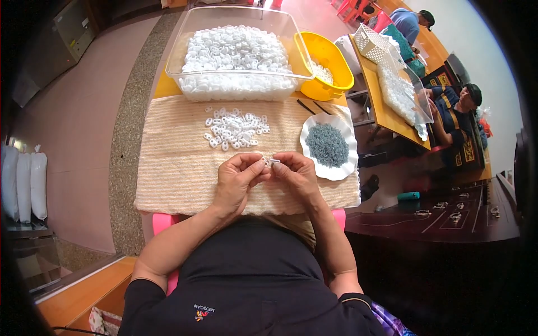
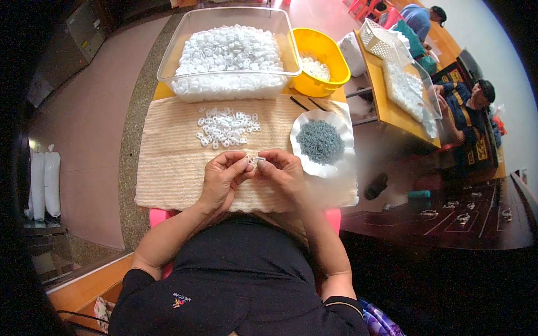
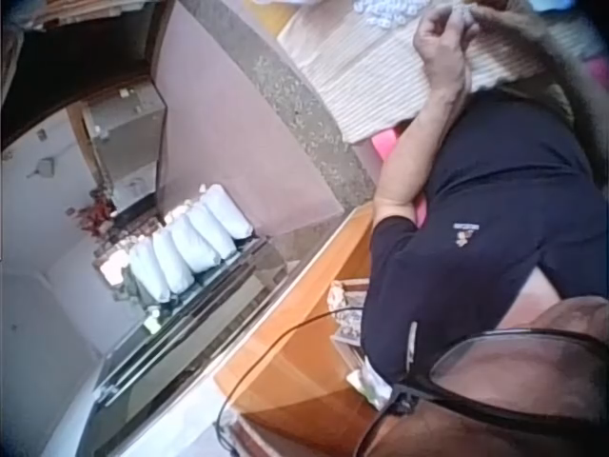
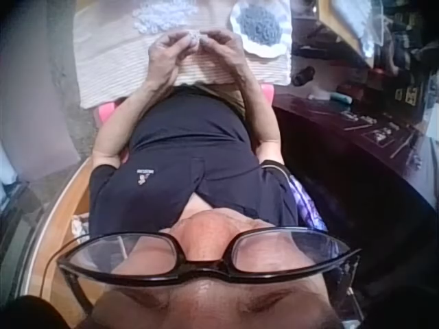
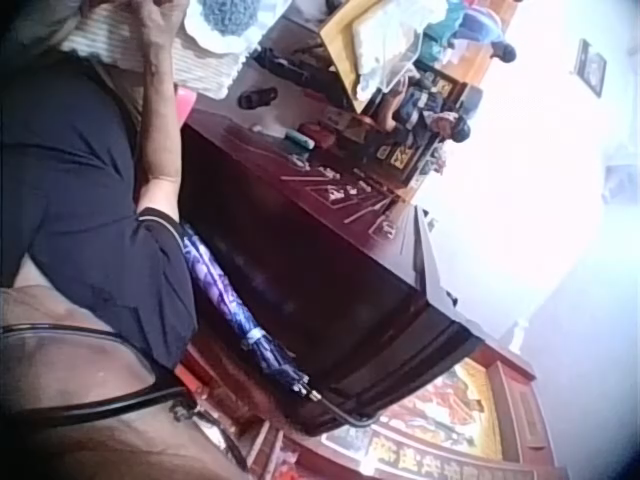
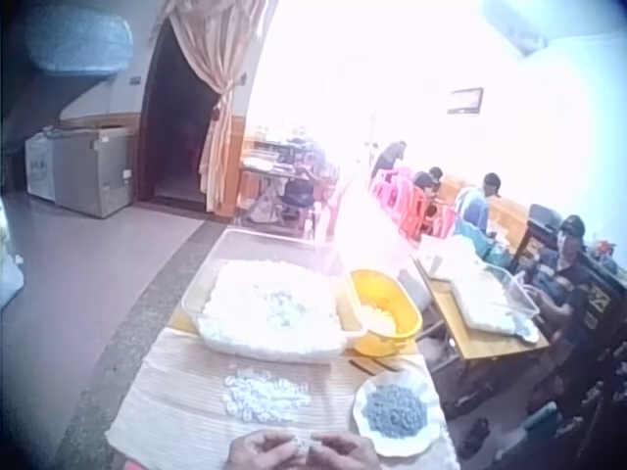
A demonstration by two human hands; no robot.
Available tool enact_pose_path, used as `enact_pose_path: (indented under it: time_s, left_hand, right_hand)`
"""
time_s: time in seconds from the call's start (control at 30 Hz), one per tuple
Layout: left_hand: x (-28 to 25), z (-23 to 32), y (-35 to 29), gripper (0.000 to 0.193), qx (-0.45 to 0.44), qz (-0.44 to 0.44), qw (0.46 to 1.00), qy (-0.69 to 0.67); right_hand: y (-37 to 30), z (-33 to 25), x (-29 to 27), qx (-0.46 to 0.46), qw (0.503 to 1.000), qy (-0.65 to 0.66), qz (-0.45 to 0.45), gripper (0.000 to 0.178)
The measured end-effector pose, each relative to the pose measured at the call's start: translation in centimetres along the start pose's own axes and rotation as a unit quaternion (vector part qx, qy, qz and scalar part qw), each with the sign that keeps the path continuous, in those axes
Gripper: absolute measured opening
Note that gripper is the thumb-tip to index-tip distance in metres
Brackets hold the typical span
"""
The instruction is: Sorting small white and blue components into different piles at a manual workstation.
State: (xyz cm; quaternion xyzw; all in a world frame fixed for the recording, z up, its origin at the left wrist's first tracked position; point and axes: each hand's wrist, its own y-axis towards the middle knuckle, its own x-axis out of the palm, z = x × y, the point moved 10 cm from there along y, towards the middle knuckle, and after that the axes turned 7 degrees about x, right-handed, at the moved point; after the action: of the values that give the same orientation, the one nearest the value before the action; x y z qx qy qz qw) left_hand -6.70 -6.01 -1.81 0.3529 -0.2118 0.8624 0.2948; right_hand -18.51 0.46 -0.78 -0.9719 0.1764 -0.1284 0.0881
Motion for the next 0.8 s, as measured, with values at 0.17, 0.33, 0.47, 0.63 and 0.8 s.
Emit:
enact_pose_path:
  time_s: [0.17,0.33,0.47,0.63,0.8]
  left_hand:
    - [-0.1,0.0,0.1,0.015,-0.003,0.0,1.0,0.008]
    - [0.0,-0.1,0.1,0.015,-0.005,-0.004,1.0,0.003]
    - [-0.2,-0.1,0.1,0.015,-0.008,0.005,1.0,0.013]
    - [-0.2,0.0,0.1,0.015,-0.009,0.012,1.0,0.024]
    - [-0.4,-0.1,0.1,0.016,-0.009,0.015,0.999,0.039]
  right_hand:
    - [0.2,-0.2,0.4,0.007,0.999,0.043,-0.012,0.013]
    - [0.3,0.6,-0.5,0.01,1.0,-0.013,0.004,0.021]
    - [0.1,-0.2,-0.1,-0.007,1.0,-0.018,0.01,0.027]
    - [0.3,0.1,-0.4,-0.002,1.0,0.016,0.012,0.029]
    - [0.1,0.1,-0.3,0.011,1.0,0.007,0.025,0.028]
